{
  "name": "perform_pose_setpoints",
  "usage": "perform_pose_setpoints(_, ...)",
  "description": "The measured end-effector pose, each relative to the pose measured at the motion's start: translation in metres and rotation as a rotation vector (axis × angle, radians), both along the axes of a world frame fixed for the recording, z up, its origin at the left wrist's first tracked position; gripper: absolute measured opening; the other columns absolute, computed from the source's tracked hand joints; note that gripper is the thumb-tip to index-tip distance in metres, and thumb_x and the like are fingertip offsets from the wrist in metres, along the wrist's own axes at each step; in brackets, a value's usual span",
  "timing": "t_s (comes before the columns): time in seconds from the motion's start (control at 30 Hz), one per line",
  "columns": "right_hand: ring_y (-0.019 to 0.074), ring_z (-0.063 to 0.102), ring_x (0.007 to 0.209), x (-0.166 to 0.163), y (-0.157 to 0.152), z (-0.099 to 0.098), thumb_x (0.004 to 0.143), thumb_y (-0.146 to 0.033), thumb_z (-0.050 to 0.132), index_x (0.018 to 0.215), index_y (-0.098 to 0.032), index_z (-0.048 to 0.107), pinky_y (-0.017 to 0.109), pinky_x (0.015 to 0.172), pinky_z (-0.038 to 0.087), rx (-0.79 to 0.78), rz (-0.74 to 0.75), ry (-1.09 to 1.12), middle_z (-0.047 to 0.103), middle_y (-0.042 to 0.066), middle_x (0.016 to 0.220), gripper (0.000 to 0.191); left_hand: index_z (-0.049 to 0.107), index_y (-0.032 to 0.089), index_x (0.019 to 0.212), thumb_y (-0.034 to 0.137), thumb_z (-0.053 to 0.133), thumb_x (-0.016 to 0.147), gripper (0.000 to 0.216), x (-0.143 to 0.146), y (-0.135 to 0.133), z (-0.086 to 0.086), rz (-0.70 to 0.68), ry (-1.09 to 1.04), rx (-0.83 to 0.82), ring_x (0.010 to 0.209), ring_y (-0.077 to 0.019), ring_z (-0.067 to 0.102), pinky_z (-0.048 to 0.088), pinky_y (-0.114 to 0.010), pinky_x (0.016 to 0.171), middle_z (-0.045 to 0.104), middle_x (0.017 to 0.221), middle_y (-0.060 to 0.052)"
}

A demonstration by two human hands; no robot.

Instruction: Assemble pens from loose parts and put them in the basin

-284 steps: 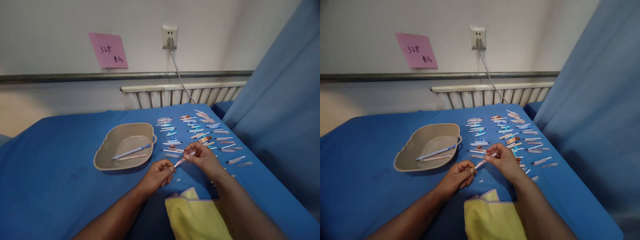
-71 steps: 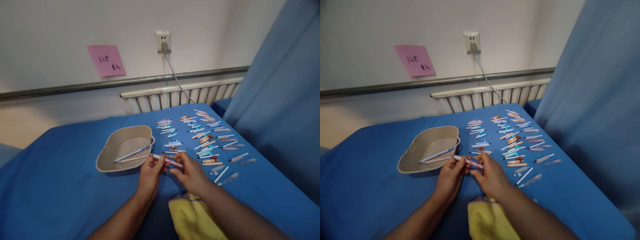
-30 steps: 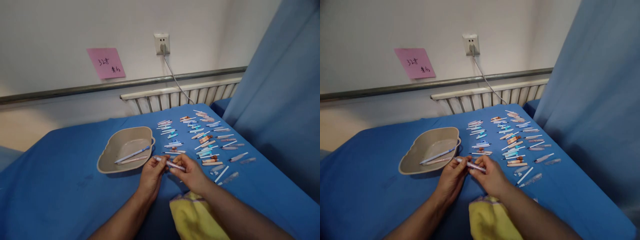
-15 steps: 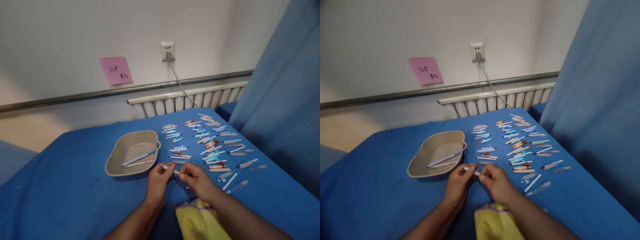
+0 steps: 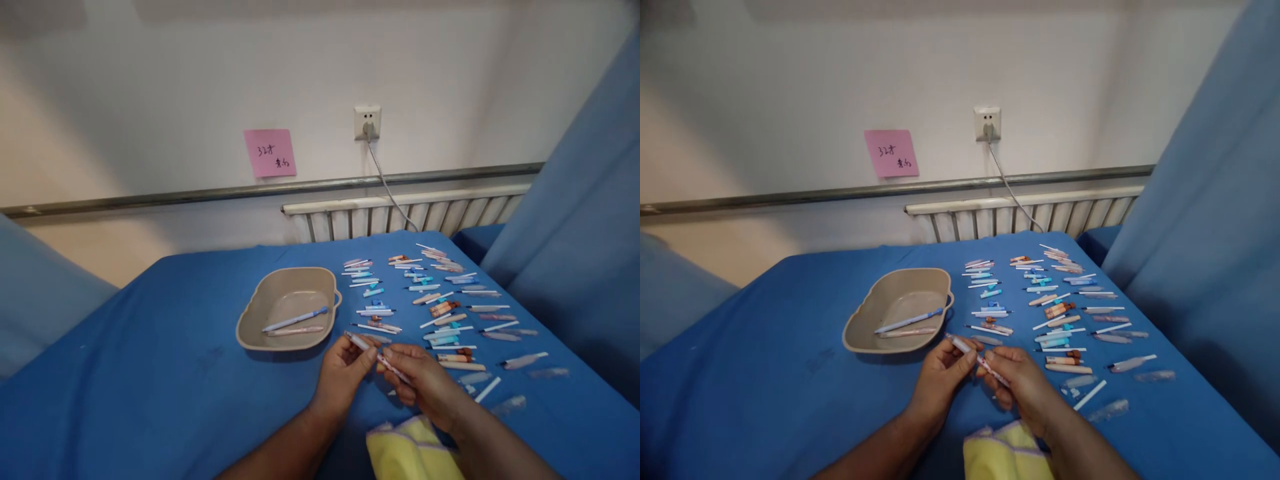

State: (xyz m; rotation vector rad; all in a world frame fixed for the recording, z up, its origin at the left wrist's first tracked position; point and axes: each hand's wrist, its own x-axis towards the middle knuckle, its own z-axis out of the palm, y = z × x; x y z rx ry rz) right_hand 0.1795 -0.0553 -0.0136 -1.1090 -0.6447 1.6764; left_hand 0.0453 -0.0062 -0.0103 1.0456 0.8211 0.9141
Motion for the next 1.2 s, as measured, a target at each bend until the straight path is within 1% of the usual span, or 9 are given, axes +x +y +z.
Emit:
perform_pose_setpoints(0.13, 0.0025, 0.028, 0.031, 0.003, -0.001, -0.002, 0.077, -0.048, 0.064, 0.071, -0.014, 0.060, 0.018, 0.034, 0.016, 0.043, -0.016, 0.003, 0.045, -0.006, 0.045, 0.035, 0.068, 0.016, 0.074, 0.033, 0.078, 0.062, 0.024, -0.001, 0.002, 0.000, 0.062, 0.043, 0.035, 0.060, -0.0129, 0.056, 0.045, -0.024, 0.059, 0.066, 0.072, -0.003)
perform_pose_setpoints(0.3, 0.0032, 0.034, 0.036, 0.013, 0.004, -0.005, 0.072, -0.041, 0.071, 0.069, -0.015, 0.057, 0.017, 0.035, 0.021, 0.098, -0.252, 0.068, 0.050, -0.005, 0.053, 0.030, 0.067, 0.014, 0.073, 0.035, 0.077, 0.062, 0.025, -0.003, 0.008, 0.000, 0.157, 0.125, 0.082, 0.052, -0.0096, 0.049, 0.039, -0.020, 0.050, 0.063, 0.065, -0.001)
perform_pose_setpoints(0.4, 0.0034, 0.035, 0.039, 0.020, 0.010, -0.007, 0.070, -0.039, 0.073, 0.070, -0.015, 0.059, 0.017, 0.038, 0.025, 0.158, -0.393, 0.083, 0.049, -0.005, 0.055, 0.028, 0.069, 0.014, 0.078, 0.035, 0.075, 0.063, 0.026, -0.004, 0.009, 0.000, 0.095, 0.173, 0.070, 0.052, -0.0095, 0.049, 0.038, -0.020, 0.050, 0.061, 0.060, 0.001)
perform_pose_setpoints(0.57, 0.0044, 0.037, 0.042, 0.027, 0.017, -0.007, 0.076, -0.043, 0.067, 0.084, -0.016, 0.066, 0.018, 0.041, 0.028, 0.273, -0.501, -0.028, 0.049, -0.005, 0.057, 0.028, 0.069, 0.014, 0.086, 0.033, 0.075, 0.065, 0.029, -0.002, 0.006, -0.001, -0.027, 0.200, 0.030, 0.058, -0.0114, 0.053, 0.042, -0.022, 0.055, 0.065, 0.066, -0.002)
perform_pose_setpoints(0.67, 0.0061, 0.041, 0.045, 0.026, 0.017, -0.005, 0.079, -0.041, 0.064, 0.089, -0.017, 0.068, 0.019, 0.044, 0.032, 0.380, -0.507, -0.173, 0.051, -0.004, 0.056, 0.026, 0.067, 0.014, 0.084, 0.033, 0.077, 0.062, 0.030, 0.000, 0.005, -0.004, -0.091, 0.205, 0.007, 0.059, -0.0124, 0.056, 0.042, -0.021, 0.054, 0.064, 0.064, -0.001)
perform_pose_setpoints(0.77, 0.0068, 0.043, 0.046, 0.021, 0.014, 0.000, 0.080, -0.037, 0.064, 0.093, -0.020, 0.068, 0.020, 0.045, 0.034, 0.450, -0.499, -0.294, 0.052, -0.005, 0.057, 0.022, 0.065, 0.015, 0.089, 0.036, 0.077, 0.062, 0.036, 0.000, 0.006, -0.007, -0.153, 0.187, 0.016, 0.060, -0.0127, 0.057, 0.043, -0.022, 0.055, 0.066, 0.070, -0.002)
perform_pose_setpoints(0.9, 0.0066, 0.044, 0.048, 0.015, 0.009, 0.006, 0.079, -0.033, 0.064, 0.092, -0.021, 0.068, 0.019, 0.045, 0.035, 0.500, -0.498, -0.337, 0.055, -0.004, 0.064, 0.018, 0.067, 0.014, 0.090, 0.041, 0.075, 0.065, 0.038, 0.000, 0.005, -0.009, -0.222, 0.226, 0.068, 0.059, -0.0124, 0.058, 0.045, -0.024, 0.057, 0.068, 0.071, -0.004)
perform_pose_setpoints(1.1, 0.0096, 0.052, 0.058, 0.013, 0.008, 0.004, 0.076, -0.028, 0.066, 0.093, -0.020, 0.066, 0.021, 0.053, 0.040, 0.514, -0.425, -0.351, 0.058, -0.002, 0.071, 0.019, 0.066, 0.014, 0.091, 0.042, 0.071, 0.070, 0.036, 0.000, 0.000, -0.002, -0.320, 0.203, 0.062, 0.050, -0.0103, 0.055, 0.041, -0.021, 0.049, 0.066, 0.065, -0.002)
perform_pose_setpoints(1.2, 0.0093, 0.049, 0.054, 0.017, 0.010, -0.001, 0.076, -0.031, 0.064, 0.095, -0.019, 0.062, 0.022, 0.051, 0.039, 0.459, -0.388, -0.405, 0.056, -0.003, 0.069, 0.022, 0.064, 0.014, 0.089, 0.044, 0.066, 0.075, 0.033, -0.001, 0.003, 0.002, -0.306, 0.189, 0.012, 0.043, -0.0081, 0.050, 0.034, -0.018, 0.041, 0.062, 0.059, 0.000)
